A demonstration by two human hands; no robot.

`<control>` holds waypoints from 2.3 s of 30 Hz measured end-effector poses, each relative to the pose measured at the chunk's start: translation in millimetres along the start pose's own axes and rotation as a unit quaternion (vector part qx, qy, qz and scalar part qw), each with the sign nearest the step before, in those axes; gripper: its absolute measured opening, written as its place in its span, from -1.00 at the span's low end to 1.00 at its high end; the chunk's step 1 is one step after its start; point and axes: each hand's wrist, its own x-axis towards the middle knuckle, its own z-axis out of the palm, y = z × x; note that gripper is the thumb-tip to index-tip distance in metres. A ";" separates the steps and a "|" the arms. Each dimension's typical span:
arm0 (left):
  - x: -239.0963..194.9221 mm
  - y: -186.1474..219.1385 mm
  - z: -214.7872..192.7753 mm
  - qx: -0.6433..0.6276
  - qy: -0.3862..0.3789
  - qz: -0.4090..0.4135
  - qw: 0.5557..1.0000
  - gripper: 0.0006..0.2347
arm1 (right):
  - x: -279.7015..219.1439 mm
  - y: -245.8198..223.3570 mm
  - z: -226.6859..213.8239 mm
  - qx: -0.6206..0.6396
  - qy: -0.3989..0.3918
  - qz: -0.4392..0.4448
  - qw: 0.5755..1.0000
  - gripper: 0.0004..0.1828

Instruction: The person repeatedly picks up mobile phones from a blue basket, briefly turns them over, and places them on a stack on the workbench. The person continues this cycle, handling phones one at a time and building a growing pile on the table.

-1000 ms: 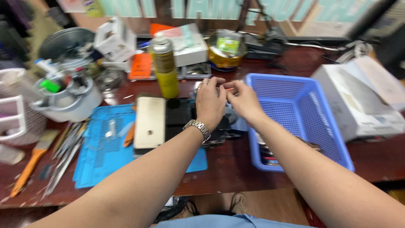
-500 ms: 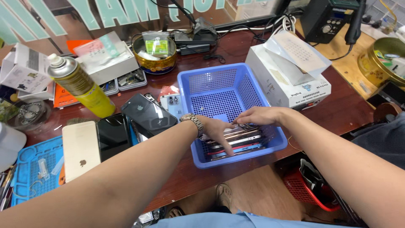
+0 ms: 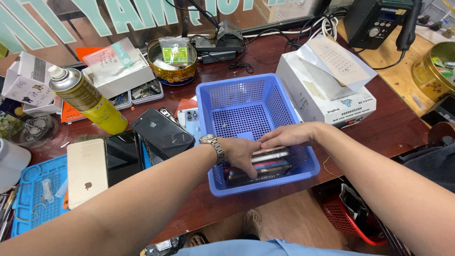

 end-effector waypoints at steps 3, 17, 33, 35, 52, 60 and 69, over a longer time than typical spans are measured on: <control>0.8 -1.9 -6.4 0.032 0.046 -0.006 0.998 -0.25 | -8.1 -9.7 -4.4 -0.045 -0.018 -0.034 0.998 0.07; -16.3 -29.7 15.2 0.128 0.183 -0.054 0.973 -0.30 | -15.9 -38.3 55.0 -0.303 0.243 -0.147 0.910 -0.31; -24.5 -78.8 -24.6 -0.370 0.547 0.000 0.751 -0.16 | 4.9 0.4 19.1 0.425 0.052 -0.017 0.904 -0.26; -31.1 -69.9 -17.1 -0.446 0.563 -0.013 0.695 -0.19 | -0.4 -0.7 18.4 0.510 0.037 -0.042 0.858 -0.36; -216.5 -118.8 23.5 -0.737 0.473 -0.015 0.483 -0.61 | 87.7 -254.2 98.8 0.489 -0.051 -0.170 0.854 -0.58; -298.3 -189.9 60.9 -0.666 0.499 -0.153 0.533 -0.60 | 154.7 -322.6 181.3 0.584 -0.086 -0.085 0.803 -0.60; -319.5 -236.4 69.6 -0.596 0.562 -0.148 0.555 -0.56 | 197.6 -366.3 207.1 0.582 -0.084 -0.116 0.800 -0.63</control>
